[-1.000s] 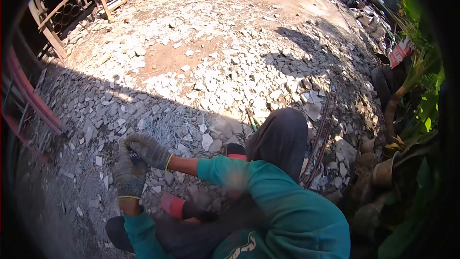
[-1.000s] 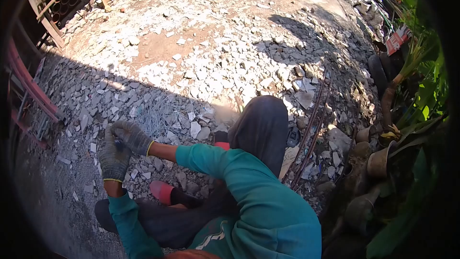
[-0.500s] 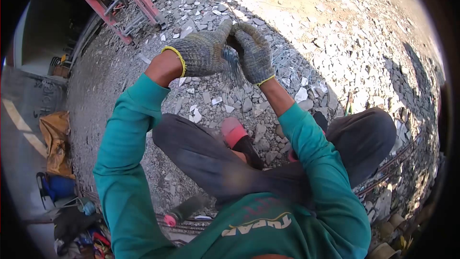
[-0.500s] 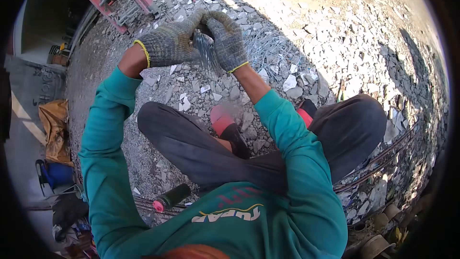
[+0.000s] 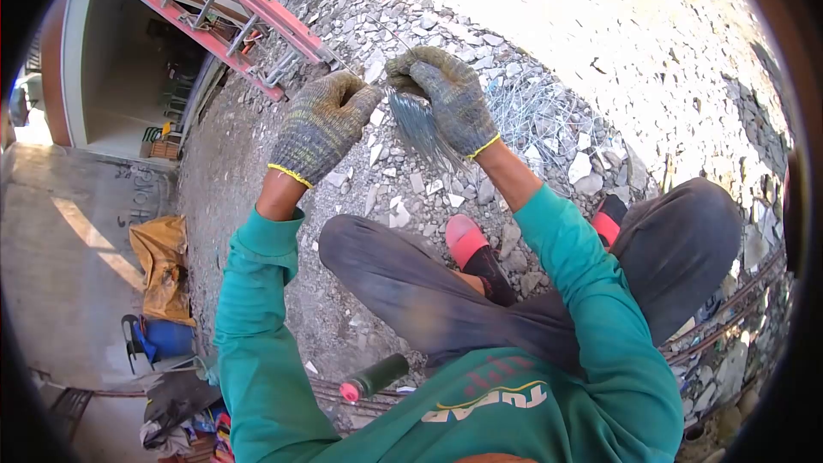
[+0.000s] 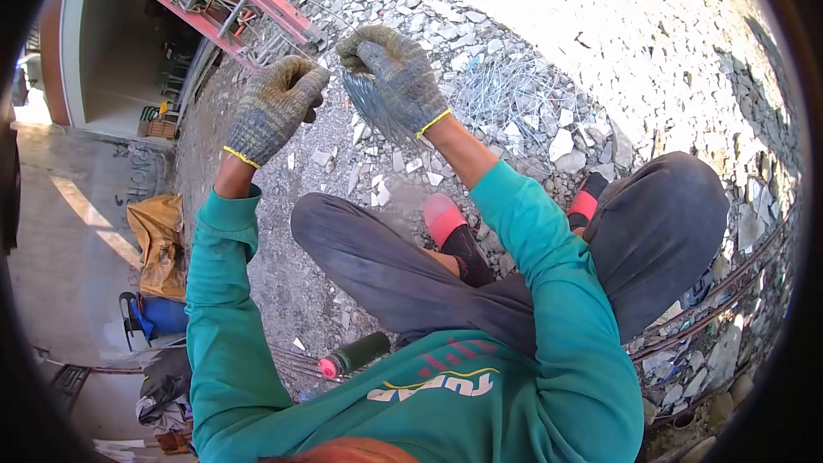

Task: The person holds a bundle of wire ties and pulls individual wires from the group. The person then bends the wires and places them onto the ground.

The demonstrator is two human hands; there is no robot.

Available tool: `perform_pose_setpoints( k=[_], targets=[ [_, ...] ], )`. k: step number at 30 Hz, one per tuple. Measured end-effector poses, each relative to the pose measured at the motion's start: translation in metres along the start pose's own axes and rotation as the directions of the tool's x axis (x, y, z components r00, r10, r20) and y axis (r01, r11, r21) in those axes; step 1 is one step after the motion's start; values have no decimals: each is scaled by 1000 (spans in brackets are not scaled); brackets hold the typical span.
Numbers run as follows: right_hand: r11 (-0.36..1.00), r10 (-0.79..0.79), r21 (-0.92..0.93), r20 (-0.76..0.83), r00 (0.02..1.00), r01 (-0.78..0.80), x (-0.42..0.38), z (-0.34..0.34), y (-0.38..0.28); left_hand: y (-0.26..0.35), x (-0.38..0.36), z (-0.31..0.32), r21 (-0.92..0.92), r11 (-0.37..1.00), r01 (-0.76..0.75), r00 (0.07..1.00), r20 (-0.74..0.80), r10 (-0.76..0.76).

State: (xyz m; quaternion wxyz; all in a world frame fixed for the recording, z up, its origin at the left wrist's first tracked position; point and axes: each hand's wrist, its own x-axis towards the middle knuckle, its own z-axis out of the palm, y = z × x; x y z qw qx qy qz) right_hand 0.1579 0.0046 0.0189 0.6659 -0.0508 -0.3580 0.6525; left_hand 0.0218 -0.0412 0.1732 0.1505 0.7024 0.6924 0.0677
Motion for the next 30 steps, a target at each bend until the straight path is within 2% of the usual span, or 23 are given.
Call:
perform_pose_setpoints(
  k=[1, 2, 3, 4, 8, 9, 11, 12, 13, 14, 15, 17, 18, 19, 20, 21, 22, 24, 26, 27, 29, 30],
  targets=[
    [1000, 4, -7, 7, 1000, -4, 0, 1, -2, -9, 4, 11, 3, 1000, 0, 1000, -1, 0],
    [1000, 8, -4, 8, 1000, -8, -1, 2, -5, -24, 10, 26, -252, 967, -37, 995, -96, 14],
    [999, 12, -52, 19, 1000, -11, -2, 3, -9, -33, 12, 37, -490, 867, -93, 981, -194, -4],
    [995, 15, -104, 33, 999, -11, -2, 4, -11, -31, 15, 44, -600, 783, -163, 974, -227, 28],
    [995, 12, -97, 34, 999, -8, 4, -5, -5, -22, 17, 57, -611, 738, -286, 942, -318, 102],
    [998, 57, -39, -9, 998, -57, 7, -10, -3, -18, 15, 59, -613, 735, -290, 942, -318, 107],
    [995, 100, 22, -58, 993, -99, 7, -12, -6, -9, 11, 61, -396, 872, -287, 920, -368, 136],
    [986, 141, -81, -42, 989, -144, 6, -14, -7, -11, 14, 61, -299, 898, -322, 902, -384, 195],
    [965, 186, -184, -30, 982, -188, 5, -15, -7, -10, 16, 60, -300, 897, -324, 904, -378, 200],
    [830, -71, -538, 154, 985, 144, 5, -18, 1, -11, 18, 61, -269, 904, -332, 895, -394, 211],
    [828, -69, -542, 153, 986, 142, 1, -22, 3, -11, 18, 61, -238, 910, -338, 884, -412, 221],
    [933, 171, -333, 85, 982, -134, -8, -11, -9, -8, 12, 62, -285, 904, -317, 891, -415, 182],
    [935, 237, -298, 116, 964, -194, -3, -13, -2, -10, 11, 64, -340, 886, -317, 894, -418, 159],
    [934, 241, -297, 115, 964, -199, -4, -11, -3, -10, 8, 64, -395, 864, -313, 898, -420, 134],
    [905, 269, -378, 156, 950, -194, -5, -9, -7, -10, 4, 62, -398, 864, -309, 898, -421, 128],
    [870, 300, -457, 196, 934, -184, -5, -8, -9, -11, 1, 60, -316, 885, -342, 884, -428, 189],
    [869, 304, -459, 197, 932, -187, -6, -10, -6, -9, -3, 58, -232, 899, -372, 868, -429, 249],
    [931, 306, -300, 335, 891, -207, -7, -15, 1, -11, -10, 57, -174, 901, -397, 854, -430, 293],
    [941, 318, -239, 390, 864, -239, -7, -18, 4, -14, -11, 60, -112, 898, -426, 838, -422, 345],
    [945, 326, -179, 445, 834, -274, -8, -20, 6, -18, -12, 64, -177, 891, -418, 843, -441, 308],
    [934, 358, -174, 429, 830, -312, -10, -21, 16, -16, -14, 64, -247, 880, -405, 850, -455, 264],
    [893, 302, -430, 355, 885, -133, -14, -20, 25, -17, -15, 61, -291, 892, -344, 876, -442, 194]
  ],
)
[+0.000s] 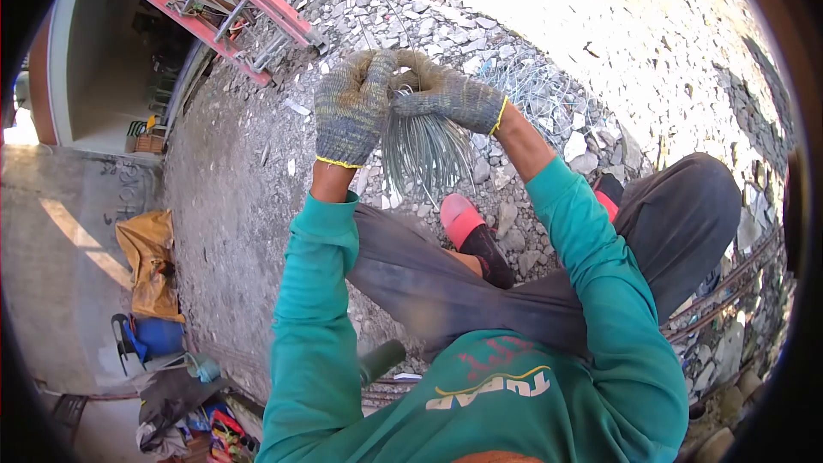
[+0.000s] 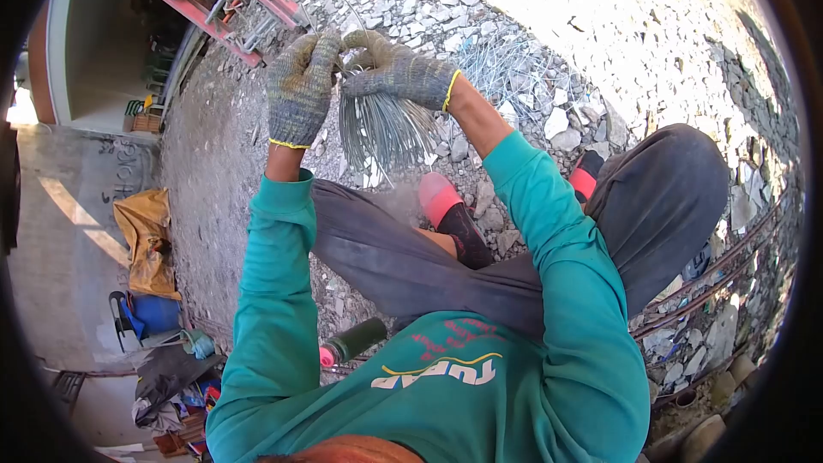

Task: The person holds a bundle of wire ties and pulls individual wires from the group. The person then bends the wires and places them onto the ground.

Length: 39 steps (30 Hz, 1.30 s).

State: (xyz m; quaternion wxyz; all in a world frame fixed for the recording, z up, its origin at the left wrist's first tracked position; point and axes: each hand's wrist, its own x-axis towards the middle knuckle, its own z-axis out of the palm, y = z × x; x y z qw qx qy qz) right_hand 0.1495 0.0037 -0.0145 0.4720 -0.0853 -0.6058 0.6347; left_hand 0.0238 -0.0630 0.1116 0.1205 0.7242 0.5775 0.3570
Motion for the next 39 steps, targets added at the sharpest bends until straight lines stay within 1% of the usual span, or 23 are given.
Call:
perform_pose_setpoints(
  k=[1, 2, 3, 5, 6, 7, 9, 10, 11, 14, 18, 20, 21, 23, 24, 26, 29, 30, 33, 35, 36, 37, 39],
  targets=[
    [950, -57, -311, -89, 994, 26, 1, 8, 5, 1, 0, -2, -13, 997, 75, 997, -9, -75],
    [867, -165, -495, -174, 971, 59, 4, 19, 10, -2, 0, -2, -26, 999, 22, 1000, -12, -22],
    [868, -158, -493, -169, 973, 55, 2, 21, 12, -3, -1, -2, -28, 999, 30, 999, -15, -31],
    [850, 85, -486, -250, 964, -201, -6, 32, -21, -1, -2, -1, 58, 997, -42, 992, 125, 34],
    [835, 7, -529, -264, 964, -151, -7, 32, -9, -7, -5, 3, 140, 980, -140, 989, 73, 131],
    [835, 8, -529, -262, 965, -151, -7, 33, -16, -9, -7, 3, 140, 980, -138, 989, 71, 129],
    [843, 102, -483, -285, 953, -235, -11, 38, -30, -15, -9, 3, 35, 999, -10, 996, 85, 7],
    [774, 133, -548, -350, 927, -318, -11, 39, -24, -16, -11, 4, -46, 998, 41, 998, 52, -38],
    [774, 133, -547, -354, 926, -320, -10, 40, -19, -16, -12, 5, -47, 998, 40, 998, 56, -37],
    [707, 8, -626, -457, 889, -328, -10, 43, -5, -14, -14, 8, 8, 998, 62, 998, 15, -62],
    [776, 36, -574, -373, 927, -261, -11, 34, -17, -12, -14, 11, -34, 999, 23, 1000, 10, -22],
    [750, 264, -550, -261, 929, -367, -12, 30, -33, -16, -12, 14, -101, 992, 76, 996, 45, -72],
    [750, 263, -550, -261, 929, -367, -13, 28, -29, -19, -13, 14, -101, 992, 75, 997, 44, -71],
    [866, 150, -458, -144, 978, -200, -13, 25, -5, -15, -15, 11, -101, 989, 105, 994, 36, -102],
    [895, -22, -443, -155, 988, -49, -12, 26, 16, -17, -15, 9, -99, 989, 107, 994, 34, -104],
    [894, 19, -440, -148, 989, -83, -14, 26, 7, -22, -15, 3, -178, 971, 158, 987, 10, -158],
    [878, 59, -464, -132, 989, -115, -15, 26, 5, -25, -13, -1, -144, 977, 158, 987, 49, -153],
    [915, 66, -392, -92, 994, -97, -15, 24, 5, -27, -15, -2, -144, 976, 161, 987, 47, -156],
    [977, 80, -193, -44, 996, -87, -12, 23, 14, -26, -14, 1, -2, 1000, 6, 999, -44, -6],
    [956, -40, -293, -72, 997, 17, -14, 18, 26, -17, -9, 8, -49, 997, 63, 997, -47, -65],
    [953, 60, -292, -68, 996, -77, -19, 16, 7, -16, -7, 9, -127, 982, 138, 990, 7, -139],
    [943, -48, -331, -106, 993, 10, -20, 15, 4, -27, -5, 15, -158, 982, 106, 994, -18, -110],
    [955, 39, -287, -121, 992, -73, -20, 13, 4, -54, -2, 28, -260, 962, 87, 994, -47, -103]
  ],
)
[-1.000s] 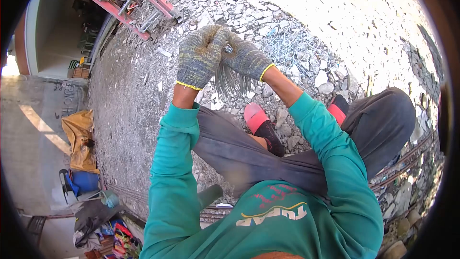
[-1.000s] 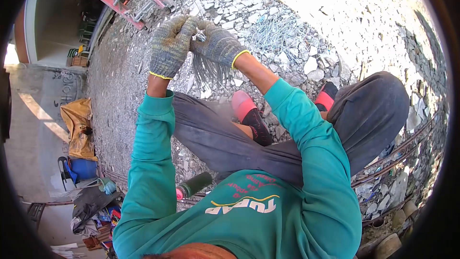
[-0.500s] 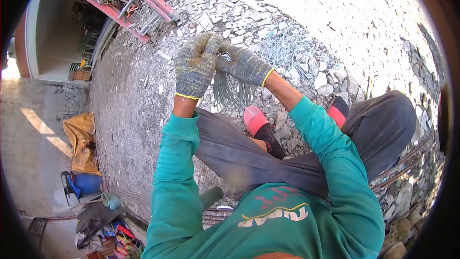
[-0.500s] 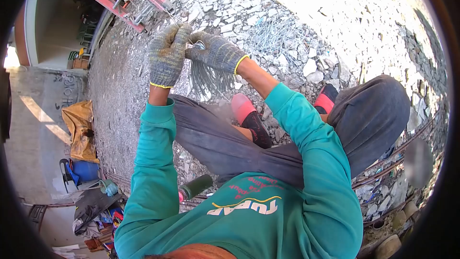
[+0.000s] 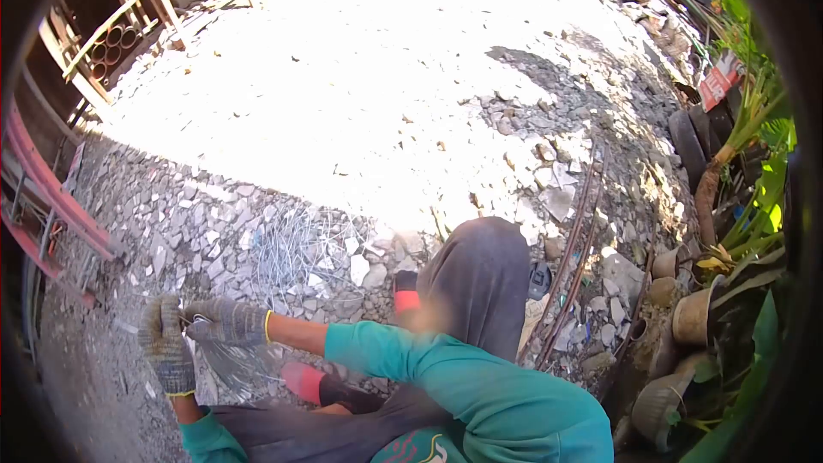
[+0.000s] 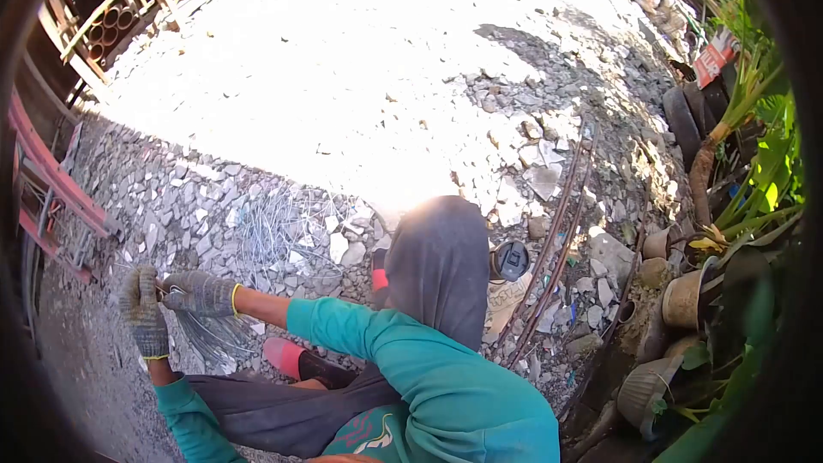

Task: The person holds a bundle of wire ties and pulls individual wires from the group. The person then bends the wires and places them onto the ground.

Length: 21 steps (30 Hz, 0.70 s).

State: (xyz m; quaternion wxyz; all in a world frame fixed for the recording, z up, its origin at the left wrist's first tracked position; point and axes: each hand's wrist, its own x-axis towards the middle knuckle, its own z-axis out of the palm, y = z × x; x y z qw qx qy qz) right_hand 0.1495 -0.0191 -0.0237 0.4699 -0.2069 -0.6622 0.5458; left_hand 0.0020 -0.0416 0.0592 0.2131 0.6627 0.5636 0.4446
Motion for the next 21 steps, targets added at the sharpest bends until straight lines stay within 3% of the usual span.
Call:
perform_pose_setpoints(
  k=[4, 5, 6, 8, 9, 10, 12, 17, 20, 21],
  targets=[
    [985, 170, -37, -26, 985, -171, -3, -21, 7, -13, 11, 35, -113, 993, -30, 999, -26, 27],
    [984, 173, 47, -33, 984, -171, -8, -24, 9, -11, 15, 37, -149, 989, 17, 997, 80, -5],
    [977, 174, 134, -40, 984, -167, -10, -26, 12, -12, 17, 38, -156, 988, 16, 997, 82, -3],
    [978, 144, 156, -35, 989, -137, -12, -29, 13, -17, 19, 41, 280, 949, -146, 986, 119, 116],
    [986, 168, 30, -59, 984, -166, -18, -31, 13, -18, 13, 49, 95, 994, -60, 997, 45, 56],
    [976, 188, -97, -88, 978, -196, -19, -33, 9, -34, 10, 54, 93, 994, -60, 997, 49, 56],
    [982, 155, -94, -89, 984, -163, -18, -32, 22, -67, 5, 62, 165, 961, -220, 969, -72, 234],
    [976, 150, -139, -113, 982, -165, -18, -30, 19, -46, -5, 55, 107, 972, -210, 974, -62, 218],
    [969, 164, -177, -76, 984, -175, -16, -27, 24, -52, -6, 47, 195, 958, -208, 976, -22, 217],
    [979, 132, -144, -71, 989, -141, -14, -22, 36, -52, -8, 45, 132, 967, -218, 974, -28, 224]
  ],
)
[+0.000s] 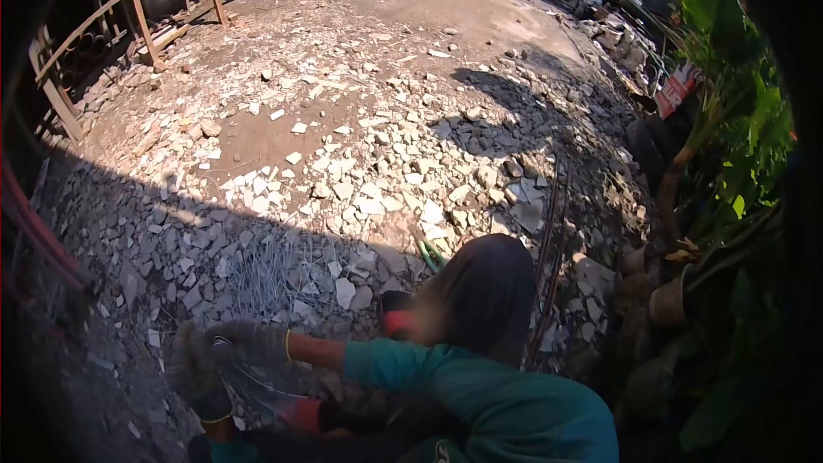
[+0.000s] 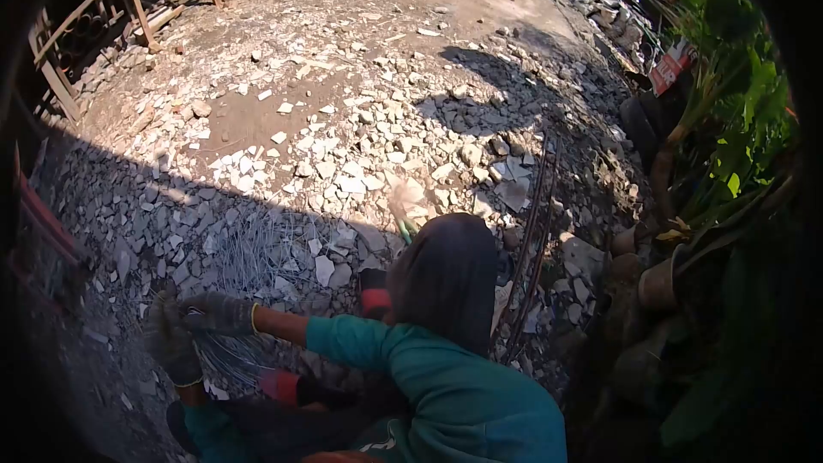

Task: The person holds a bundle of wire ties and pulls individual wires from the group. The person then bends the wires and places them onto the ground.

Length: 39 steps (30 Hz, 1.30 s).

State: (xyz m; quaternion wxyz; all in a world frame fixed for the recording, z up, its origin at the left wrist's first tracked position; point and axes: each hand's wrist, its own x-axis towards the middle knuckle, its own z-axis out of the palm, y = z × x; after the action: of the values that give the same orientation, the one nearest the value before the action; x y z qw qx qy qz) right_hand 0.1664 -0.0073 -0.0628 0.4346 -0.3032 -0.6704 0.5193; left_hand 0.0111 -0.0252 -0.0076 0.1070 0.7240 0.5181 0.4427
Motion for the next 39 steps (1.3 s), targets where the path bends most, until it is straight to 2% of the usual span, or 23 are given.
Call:
perform_pose_setpoints(
  k=[1, 5, 7, 8, 10, 11, 13, 14, 16, 17, 19, 20, 22, 23, 25, 29, 31, 32, 34, 35, 37, 38, 39],
  targets=[
    [999, -34, 36, -1, 999, 34, 3, 4, 2, 5, 1, -3, -63, 998, -8, 1000, -10, 7],
    [996, -60, 67, 1, 998, 60, 3, 13, 6, 21, 5, -10, -9, 997, -80, 995, -56, 80],
    [997, -34, 71, 22, 999, 33, 2, 14, 3, 20, 1, -13, -39, 995, 90, 995, -41, -92],
    [997, -35, 71, 24, 999, 33, 2, 14, 0, 18, -2, -12, -39, 995, 91, 995, -42, -92],
    [997, -22, 79, 26, 999, 20, 0, 12, -9, 10, -7, -8, -194, 969, 155, 973, -139, -183],
    [997, -23, 79, 27, 999, 21, -1, 10, -16, 3, -10, -7, -194, 969, 154, 973, -140, -182],
    [999, 32, 39, 61, 998, -34, -3, 6, -27, -1, -9, -8, -323, 934, 152, 974, -113, -197],
    [999, 29, 36, 62, 998, -31, -3, 8, -23, 4, -8, -10, -324, 934, 148, 974, -117, -195],
    [999, 12, 40, 46, 999, -14, -4, 11, -18, 18, -4, -13, -375, 876, 303, 937, -52, -346],
    [999, 9, 33, 48, 999, -10, -4, 10, -20, 17, -1, -13, -379, 877, 297, 938, -56, -342],
    [983, 73, 162, 75, 995, -84, -6, 10, -23, 12, 5, -15, -343, 847, 405, 880, -105, -464],
    [984, 69, 159, 74, 995, -80, -6, 11, -21, 13, 6, -14, -346, 849, 400, 882, -107, -459],
    [998, 11, 61, 14, 1000, -12, -5, 11, -15, 12, 5, -9, -515, 806, 292, 907, -119, -405],
    [998, 9, 57, 16, 1000, -10, -5, 11, -11, 8, 3, -7, -517, 806, 288, 907, -122, -403],
    [996, 55, -69, -21, 998, -56, -5, 10, -6, 4, 3, -5, -367, 885, 287, 943, -55, -329],
    [995, 68, -71, -18, 998, -69, -7, -1, -11, 17, -2, -6, -440, 833, 336, 932, 25, -362],
    [991, 131, -26, 13, 991, -130, -10, -7, -19, 6, -7, -5, -422, 893, 158, 987, 40, -155],
    [991, 130, -27, 12, 992, -129, -11, -8, -19, 6, -9, -6, -422, 893, 157, 987, 40, -154],
    [992, 126, -14, 61, 990, -125, -13, -10, -12, 11, -14, -11, -83, 996, -37, 996, 83, 44],
    [992, 125, -13, 59, 990, -125, -14, -9, -8, 14, -12, -14, -82, 996, -38, 995, 84, 45],
    [983, 185, -25, 108, 977, -183, -15, -9, 0, 19, -5, -18, -211, 969, 131, 949, 311, -60],
    [983, 184, -26, 107, 977, -182, -15, -7, 9, 22, -6, -19, -211, 969, 129, 949, 310, -59],
    [987, 151, -60, 79, 985, -146, -13, -5, 18, 26, -9, -20, -301, 923, 238, 942, 302, -144]
  ],
)
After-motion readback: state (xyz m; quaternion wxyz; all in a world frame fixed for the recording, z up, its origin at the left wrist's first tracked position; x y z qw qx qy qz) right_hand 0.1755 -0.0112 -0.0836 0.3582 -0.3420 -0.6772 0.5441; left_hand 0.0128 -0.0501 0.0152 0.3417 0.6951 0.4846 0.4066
